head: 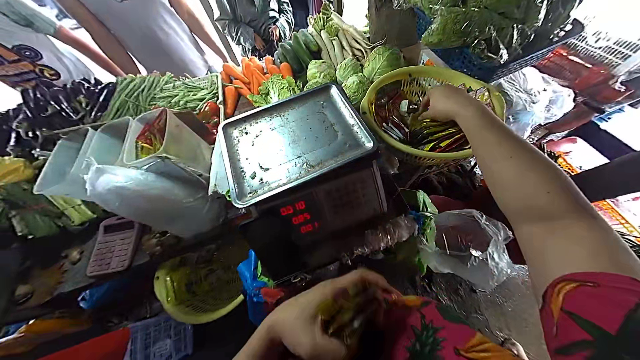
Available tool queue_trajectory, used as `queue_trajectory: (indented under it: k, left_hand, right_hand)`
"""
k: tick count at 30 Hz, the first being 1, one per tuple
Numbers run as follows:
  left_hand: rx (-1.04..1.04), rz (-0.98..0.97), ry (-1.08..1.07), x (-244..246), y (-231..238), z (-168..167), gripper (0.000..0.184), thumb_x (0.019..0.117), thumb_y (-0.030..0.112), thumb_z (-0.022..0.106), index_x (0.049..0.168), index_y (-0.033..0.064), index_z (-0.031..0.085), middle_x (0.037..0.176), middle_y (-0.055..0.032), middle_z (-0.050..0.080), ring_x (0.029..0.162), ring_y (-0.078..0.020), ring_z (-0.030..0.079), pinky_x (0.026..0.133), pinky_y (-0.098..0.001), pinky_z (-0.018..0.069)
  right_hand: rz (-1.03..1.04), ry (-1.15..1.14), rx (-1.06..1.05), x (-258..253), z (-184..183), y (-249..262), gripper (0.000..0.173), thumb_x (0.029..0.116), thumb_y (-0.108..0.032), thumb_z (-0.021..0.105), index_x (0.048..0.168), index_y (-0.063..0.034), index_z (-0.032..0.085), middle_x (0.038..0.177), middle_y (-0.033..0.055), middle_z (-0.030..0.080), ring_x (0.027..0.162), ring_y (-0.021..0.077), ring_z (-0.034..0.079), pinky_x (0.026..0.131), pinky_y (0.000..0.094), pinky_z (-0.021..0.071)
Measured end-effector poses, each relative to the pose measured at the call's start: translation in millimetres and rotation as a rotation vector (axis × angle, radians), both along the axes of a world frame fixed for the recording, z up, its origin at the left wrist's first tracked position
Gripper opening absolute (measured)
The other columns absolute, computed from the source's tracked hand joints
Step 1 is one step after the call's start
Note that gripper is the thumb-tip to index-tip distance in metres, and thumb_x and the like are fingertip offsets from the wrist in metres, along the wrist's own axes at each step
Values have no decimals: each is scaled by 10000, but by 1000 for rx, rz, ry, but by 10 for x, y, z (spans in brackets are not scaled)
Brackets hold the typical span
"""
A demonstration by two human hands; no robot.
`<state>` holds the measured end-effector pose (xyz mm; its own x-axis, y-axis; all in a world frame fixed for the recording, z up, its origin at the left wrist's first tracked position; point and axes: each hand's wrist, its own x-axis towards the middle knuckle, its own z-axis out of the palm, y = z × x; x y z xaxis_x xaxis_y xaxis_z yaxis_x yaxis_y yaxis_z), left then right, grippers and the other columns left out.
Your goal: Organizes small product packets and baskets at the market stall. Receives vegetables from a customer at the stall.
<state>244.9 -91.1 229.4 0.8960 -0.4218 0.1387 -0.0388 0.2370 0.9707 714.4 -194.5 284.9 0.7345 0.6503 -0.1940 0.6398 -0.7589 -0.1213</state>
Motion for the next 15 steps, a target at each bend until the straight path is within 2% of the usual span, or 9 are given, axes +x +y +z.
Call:
queue_trajectory:
  k: [2,4,5,7,9,11,12,13,15]
  left_hand:
    - [-165,278,143,-125,-5,-38,463,898,258,733,1347,211,630,1109,58,726,971,-36,684,853,-230,579]
    - [-465,463,258,-87,3,-32,507,928,245,701,1410,139,586,1167,-51,709,1021,-174,704,886,-377,606]
    - [-607,538,300,-52,16,-7,510,931,241,697,1408,111,572,1193,-96,697,1049,-241,708,908,-463,610]
    - [-801,623,281,10,74,13,492,941,283,715,1380,99,585,1243,-131,686,1105,-305,699,953,-539,585]
    - [-810,691,206,20,126,0,557,918,425,735,1368,122,607,1262,-118,690,1120,-283,699,977,-516,578]
    - [-770,774,168,-24,136,26,610,848,543,750,1297,140,662,1187,-85,735,1066,-215,728,942,-419,604]
    - [-737,809,164,-63,139,26,620,808,568,773,1252,148,672,1150,-59,751,1029,-167,736,903,-349,612]
    - [-728,782,141,-113,165,-5,629,810,515,806,1285,128,661,1190,-66,739,1048,-155,727,903,-319,603]
    - [-709,786,113,-229,197,-25,418,859,305,794,1213,98,716,1098,-47,756,965,-114,729,862,-285,599]
  right_hand:
    - [5,-78,116,-144,122,-10,250,977,-167,681,1159,-2,725,1176,332,665,1157,570,594,913,806,416]
    - [31,-218,338,-574,371,-61,265,1033,-126,547,1201,41,666,1138,384,647,1096,626,597,862,827,408]
    - [66,-291,456,-860,478,-84,306,1063,-161,487,1235,40,640,1140,376,648,1083,609,612,864,803,428]
    - [200,-449,718,-1545,570,-126,356,1090,-264,483,1247,16,635,1140,299,683,1022,475,684,858,654,530]
    - [470,-527,992,-2271,425,-175,298,1053,-222,585,1232,4,660,1085,233,700,945,335,695,807,477,570]
    - [844,-435,1139,-2845,78,-153,190,1009,-184,652,1158,-67,665,1066,130,722,1003,232,698,878,371,573]
    - [999,-330,1117,-3055,-95,-110,167,1015,-191,640,1150,-99,677,1096,101,744,1042,216,700,922,352,555]
    - [1102,-226,1055,-3218,-219,-55,160,1026,-220,622,1121,-112,693,1106,85,751,1062,213,695,958,352,530]
    - [1130,-75,1010,-3388,-292,52,288,996,-397,643,1022,-125,733,1044,52,761,1055,195,686,986,355,502]
